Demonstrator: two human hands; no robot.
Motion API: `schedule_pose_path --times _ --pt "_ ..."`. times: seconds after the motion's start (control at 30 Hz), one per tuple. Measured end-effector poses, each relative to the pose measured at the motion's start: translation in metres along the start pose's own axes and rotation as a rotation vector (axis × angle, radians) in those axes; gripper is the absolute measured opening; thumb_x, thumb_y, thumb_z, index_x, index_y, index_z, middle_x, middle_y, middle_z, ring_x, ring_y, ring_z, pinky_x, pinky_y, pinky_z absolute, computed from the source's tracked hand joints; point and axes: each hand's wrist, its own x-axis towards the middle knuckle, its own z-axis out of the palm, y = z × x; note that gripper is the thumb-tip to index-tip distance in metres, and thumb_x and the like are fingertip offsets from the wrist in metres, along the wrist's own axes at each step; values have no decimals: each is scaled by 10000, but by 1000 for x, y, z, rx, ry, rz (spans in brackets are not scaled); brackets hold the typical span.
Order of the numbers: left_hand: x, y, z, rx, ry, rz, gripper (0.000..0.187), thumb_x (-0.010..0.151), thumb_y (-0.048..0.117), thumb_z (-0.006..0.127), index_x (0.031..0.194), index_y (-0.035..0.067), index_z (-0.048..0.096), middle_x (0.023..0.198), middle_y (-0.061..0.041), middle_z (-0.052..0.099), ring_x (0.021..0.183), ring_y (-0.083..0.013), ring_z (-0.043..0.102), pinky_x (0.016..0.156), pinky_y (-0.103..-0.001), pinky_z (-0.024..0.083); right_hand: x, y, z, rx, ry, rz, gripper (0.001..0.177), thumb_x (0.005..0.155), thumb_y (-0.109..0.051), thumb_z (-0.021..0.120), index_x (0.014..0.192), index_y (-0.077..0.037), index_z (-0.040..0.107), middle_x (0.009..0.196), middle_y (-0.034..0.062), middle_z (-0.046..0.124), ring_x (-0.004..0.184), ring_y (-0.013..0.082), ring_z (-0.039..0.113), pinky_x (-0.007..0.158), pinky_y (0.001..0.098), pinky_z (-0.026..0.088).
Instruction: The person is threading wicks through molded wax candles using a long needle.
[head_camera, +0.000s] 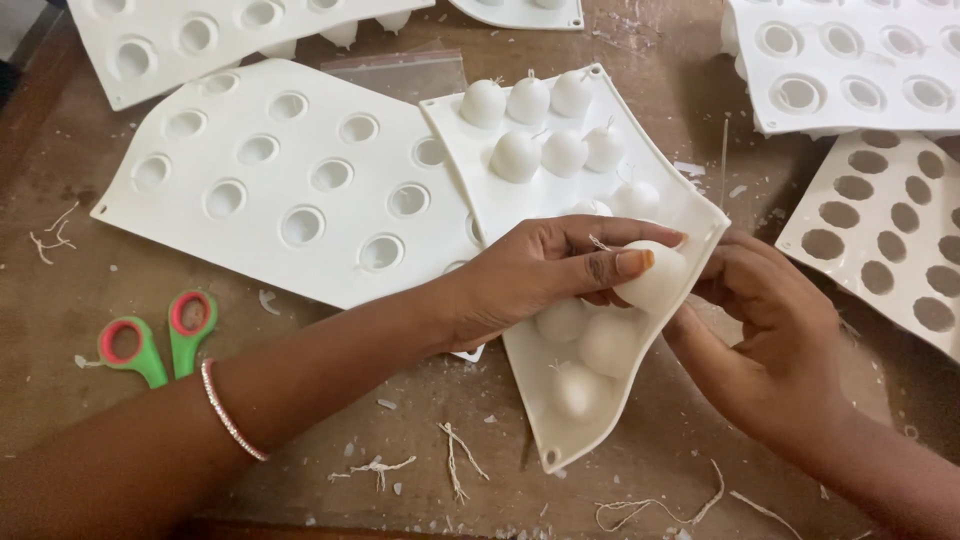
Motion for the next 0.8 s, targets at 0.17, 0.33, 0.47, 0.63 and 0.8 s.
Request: schedule_pose_path --times 0.17,0.33,0.47,0.63,0.8 --pt "5 -9 -10 -162 2 19 613 952 346 742 1467 55 579 1179 -93 716 1074 -176 681 980 -339 586 6 -15 1 -236 18 -30 255 872 11 730 1120 57 694 1121 135 712 1036 181 734 911 285 609" --pt "5 -11 -9 -205 48 28 705 847 229 842 1450 42 528 1161 -98 690 1072 -178 688 962 -357 607 4 -10 4 -335 102 -72 182 902 16 751 1079 37 715 1098 128 732 979 169 748 853 276 621" --pt "4 -11 -10 -175 67 18 700 830 219 853 1419 5 541 1145 -100 697 1050 -173 685 949 -343 602 5 -8 4 -314 93 -12 190 877 7 755 1055 41 696 1066 129 725 967 170 749 869 282 623" --pt "8 -10 -7 -133 64 13 689 831 229 850 1411 7 553 1128 -94 698 1031 -165 682 929 -333 597 6 1 4 -330 91 -7 210 844 4 750 1026 64 664 1057 147 719 964 194 751 847 302 628" --pt "8 -20 -5 59 72 91 675 821 228 859 1389 1 575 1153 -91 701 1073 -153 670 993 -324 579 1 5 5 0 43 66 418 864 -55 691 1242 94 595 1197 165 660 1074 201 692 929 318 587"
